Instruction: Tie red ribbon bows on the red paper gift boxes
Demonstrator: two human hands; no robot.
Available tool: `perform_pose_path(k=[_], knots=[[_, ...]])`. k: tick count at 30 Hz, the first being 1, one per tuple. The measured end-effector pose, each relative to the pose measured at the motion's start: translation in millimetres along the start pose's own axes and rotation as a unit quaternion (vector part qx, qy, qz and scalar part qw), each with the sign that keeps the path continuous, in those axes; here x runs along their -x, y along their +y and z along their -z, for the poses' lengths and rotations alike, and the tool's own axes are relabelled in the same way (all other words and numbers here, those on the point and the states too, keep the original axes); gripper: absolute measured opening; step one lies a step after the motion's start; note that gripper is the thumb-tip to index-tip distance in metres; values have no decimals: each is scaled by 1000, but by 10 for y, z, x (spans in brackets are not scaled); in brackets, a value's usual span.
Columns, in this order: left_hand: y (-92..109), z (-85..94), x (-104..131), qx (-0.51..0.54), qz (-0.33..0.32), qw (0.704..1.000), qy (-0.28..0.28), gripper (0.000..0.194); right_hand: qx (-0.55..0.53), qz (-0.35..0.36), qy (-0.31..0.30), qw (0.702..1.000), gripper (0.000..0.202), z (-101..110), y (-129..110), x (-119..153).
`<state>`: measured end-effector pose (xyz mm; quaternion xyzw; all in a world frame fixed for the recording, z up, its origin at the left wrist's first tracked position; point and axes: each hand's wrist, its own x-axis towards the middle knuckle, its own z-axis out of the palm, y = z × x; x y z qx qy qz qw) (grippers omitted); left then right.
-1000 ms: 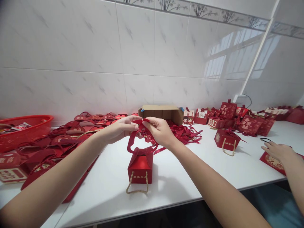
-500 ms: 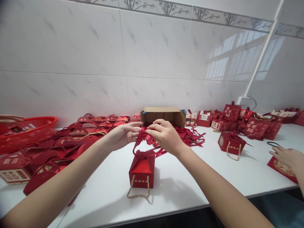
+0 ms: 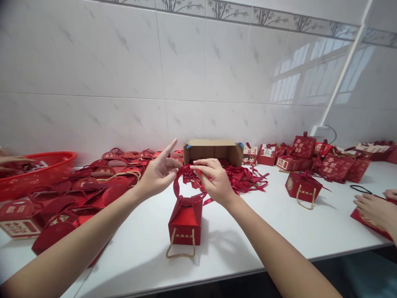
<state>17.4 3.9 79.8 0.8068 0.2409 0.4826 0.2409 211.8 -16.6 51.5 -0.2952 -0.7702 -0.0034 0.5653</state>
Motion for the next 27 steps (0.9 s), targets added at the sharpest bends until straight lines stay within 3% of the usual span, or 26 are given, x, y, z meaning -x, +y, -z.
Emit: perform_pose_path(k=[3,6,9,13,17,19,22,25,27], knots=[[-42,95,46,-216,-143,965,41,67,-78,-96,34,992,21,45,-28,40],[-66,247,129,-317,-168,929,87,55,-159,-237,44,957,26,162,22,174],[-89,451,295,-367,-120,919,73,42,-183,-357,32,915,33,360,146,437],[-213,776,627,-389,-10,921,-10,22,-78,-453,36,887,38,697,328,920],[-454,984,946,-393,118,900,-145,23,-19,-552,-98,828,46,904,480,1375],[-548,992,1045,-400,149,882,-200,26,15,-552,-156,819,50,912,535,1506],[-551,907,1059,-428,126,857,-258,26,125,-485,-132,856,53,830,548,1508],[-399,735,931,-447,65,859,-240,18,185,-394,-74,897,57,660,440,1311],[-287,561,829,-409,62,888,-199,15,126,-365,-89,918,50,494,332,1147]])
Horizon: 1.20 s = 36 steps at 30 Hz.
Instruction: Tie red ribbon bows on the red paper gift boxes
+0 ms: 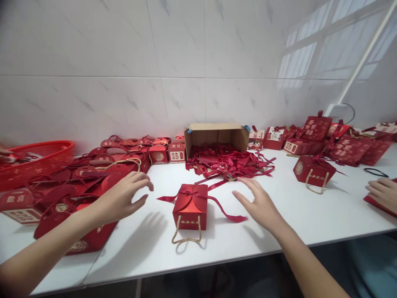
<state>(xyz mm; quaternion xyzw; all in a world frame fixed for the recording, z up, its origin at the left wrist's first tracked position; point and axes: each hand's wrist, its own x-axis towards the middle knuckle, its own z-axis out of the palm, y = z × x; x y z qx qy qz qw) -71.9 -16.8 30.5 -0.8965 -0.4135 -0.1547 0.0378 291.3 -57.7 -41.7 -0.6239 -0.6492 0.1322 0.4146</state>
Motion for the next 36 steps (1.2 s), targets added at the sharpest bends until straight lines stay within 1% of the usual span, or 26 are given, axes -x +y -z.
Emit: perform_pose_path(k=[2,5,8,11,13,15,16,20,22,23,25,29,32,36], knots=[[199,-58,-116,95,18,995,30,16,-73,-1,-51,996,43,-149,-204,-47],[421,-278,-260,231,40,972,25,19,-151,-33,-92,984,37,-434,-375,-96],[502,-510,-345,311,80,947,27,22,-203,-79,-132,967,38,-671,-414,-114],[486,-619,-368,360,99,927,30,27,-234,-93,-156,955,38,-774,-420,-98],[459,-629,-364,381,111,917,33,34,-234,-99,-165,953,37,-780,-429,-77],[430,-621,-359,404,132,905,19,41,-226,-99,-172,954,36,-764,-438,-58],[415,-617,-358,420,143,896,-2,42,-218,-94,-171,956,36,-753,-442,-53],[359,-615,-362,477,184,851,-118,38,-158,-58,-143,975,41,-715,-442,-62],[333,-616,-367,482,178,845,-146,39,-131,-49,-151,979,45,-700,-440,-84],[320,-616,-370,485,167,846,-147,40,-125,-46,-162,978,46,-692,-439,-96],[289,-616,-375,492,149,848,-129,41,-128,-37,-179,975,48,-673,-435,-120],[208,-620,-355,489,131,859,-70,39,-152,-17,-156,976,46,-602,-424,-134],[173,-634,-309,479,124,866,-73,40,-158,-13,-155,975,43,-533,-417,-117],[203,-643,-257,485,148,857,-86,38,-176,-23,-185,967,41,-451,-413,-104]])
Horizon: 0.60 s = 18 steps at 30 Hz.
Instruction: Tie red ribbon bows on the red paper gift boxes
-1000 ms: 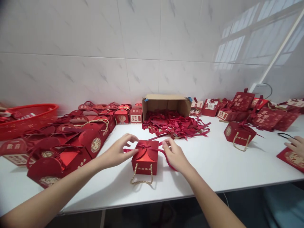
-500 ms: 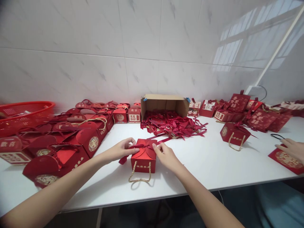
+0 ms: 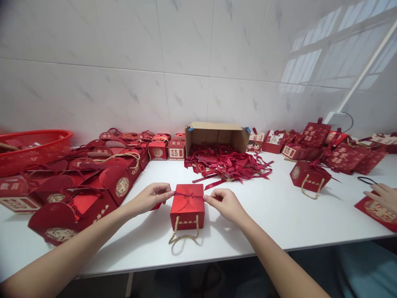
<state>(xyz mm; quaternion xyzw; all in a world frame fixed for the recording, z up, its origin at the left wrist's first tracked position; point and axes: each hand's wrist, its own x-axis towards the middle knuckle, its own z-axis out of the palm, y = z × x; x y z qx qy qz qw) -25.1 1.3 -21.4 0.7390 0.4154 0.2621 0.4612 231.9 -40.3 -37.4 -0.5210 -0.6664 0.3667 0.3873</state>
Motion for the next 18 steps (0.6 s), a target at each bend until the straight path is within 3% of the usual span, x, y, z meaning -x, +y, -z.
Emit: perform_pose_path(k=[4,8,12,14,18], knots=[[47,-31,65,-7,2,1000,-8,36,-84,-54,-60,993,39,87,28,86],[120,-5,157,-97,-10,995,9,37,-229,-93,-83,965,38,167,73,235],[255,11,206,-238,-71,964,98,22,-331,-93,-54,938,33,190,-15,301],[359,-40,195,-257,-121,950,133,17,-345,-85,-51,933,29,174,-101,279],[558,-290,95,-239,-181,949,96,26,-336,-48,-55,939,32,105,-267,165]])
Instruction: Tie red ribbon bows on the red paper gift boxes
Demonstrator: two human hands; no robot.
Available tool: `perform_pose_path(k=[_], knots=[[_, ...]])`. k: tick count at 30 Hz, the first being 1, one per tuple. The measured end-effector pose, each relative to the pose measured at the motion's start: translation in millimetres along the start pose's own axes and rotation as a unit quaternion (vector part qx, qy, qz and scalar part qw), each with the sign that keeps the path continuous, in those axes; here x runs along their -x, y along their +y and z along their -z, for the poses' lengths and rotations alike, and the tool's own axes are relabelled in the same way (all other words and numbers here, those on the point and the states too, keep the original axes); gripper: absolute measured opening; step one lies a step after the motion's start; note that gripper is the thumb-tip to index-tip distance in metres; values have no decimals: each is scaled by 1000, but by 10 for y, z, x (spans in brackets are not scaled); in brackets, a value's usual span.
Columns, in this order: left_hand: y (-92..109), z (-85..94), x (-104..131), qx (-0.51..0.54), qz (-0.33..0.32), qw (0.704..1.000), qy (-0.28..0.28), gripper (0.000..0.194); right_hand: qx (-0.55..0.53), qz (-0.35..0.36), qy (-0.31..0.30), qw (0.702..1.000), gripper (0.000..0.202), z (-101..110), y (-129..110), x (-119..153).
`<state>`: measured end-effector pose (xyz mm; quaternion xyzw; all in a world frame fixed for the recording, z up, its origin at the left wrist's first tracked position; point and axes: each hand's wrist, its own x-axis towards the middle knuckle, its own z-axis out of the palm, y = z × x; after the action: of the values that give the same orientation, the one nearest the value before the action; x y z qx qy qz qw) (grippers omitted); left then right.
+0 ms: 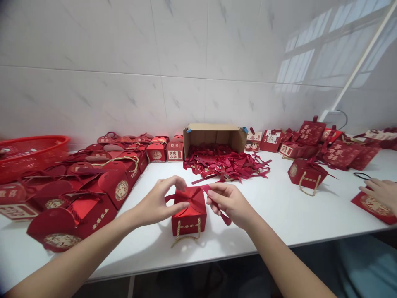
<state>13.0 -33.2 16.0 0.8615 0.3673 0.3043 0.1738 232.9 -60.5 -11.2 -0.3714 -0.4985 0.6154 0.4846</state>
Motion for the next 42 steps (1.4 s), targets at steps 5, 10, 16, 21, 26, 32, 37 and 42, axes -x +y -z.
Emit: perform_pose_path(k=[5,10,16,21,26,32,37,42], knots=[[80,-250,-164,-42,1,997,64,7,51,25,-18,998,31,-108,-57,-95],[-51,-231,-195,-84,21,991,105,10,181,42,-9,982,26,-45,21,-44],[-44,-189,-191,-66,31,991,108,4,284,32,5,958,32,-25,95,-69],[25,-159,-232,-41,30,992,116,11,427,117,-10,897,46,-13,-111,-126],[45,-91,-238,-77,-2,992,99,9,350,112,-25,930,32,-28,-171,-184],[-1,-85,-209,-134,-16,984,112,11,225,116,5,967,25,-133,100,-272],[-1,-107,-189,-141,-16,984,110,14,238,149,38,959,25,-276,255,-280],[-37,79,-124,-38,63,996,57,23,238,183,90,950,24,-335,320,-275]])
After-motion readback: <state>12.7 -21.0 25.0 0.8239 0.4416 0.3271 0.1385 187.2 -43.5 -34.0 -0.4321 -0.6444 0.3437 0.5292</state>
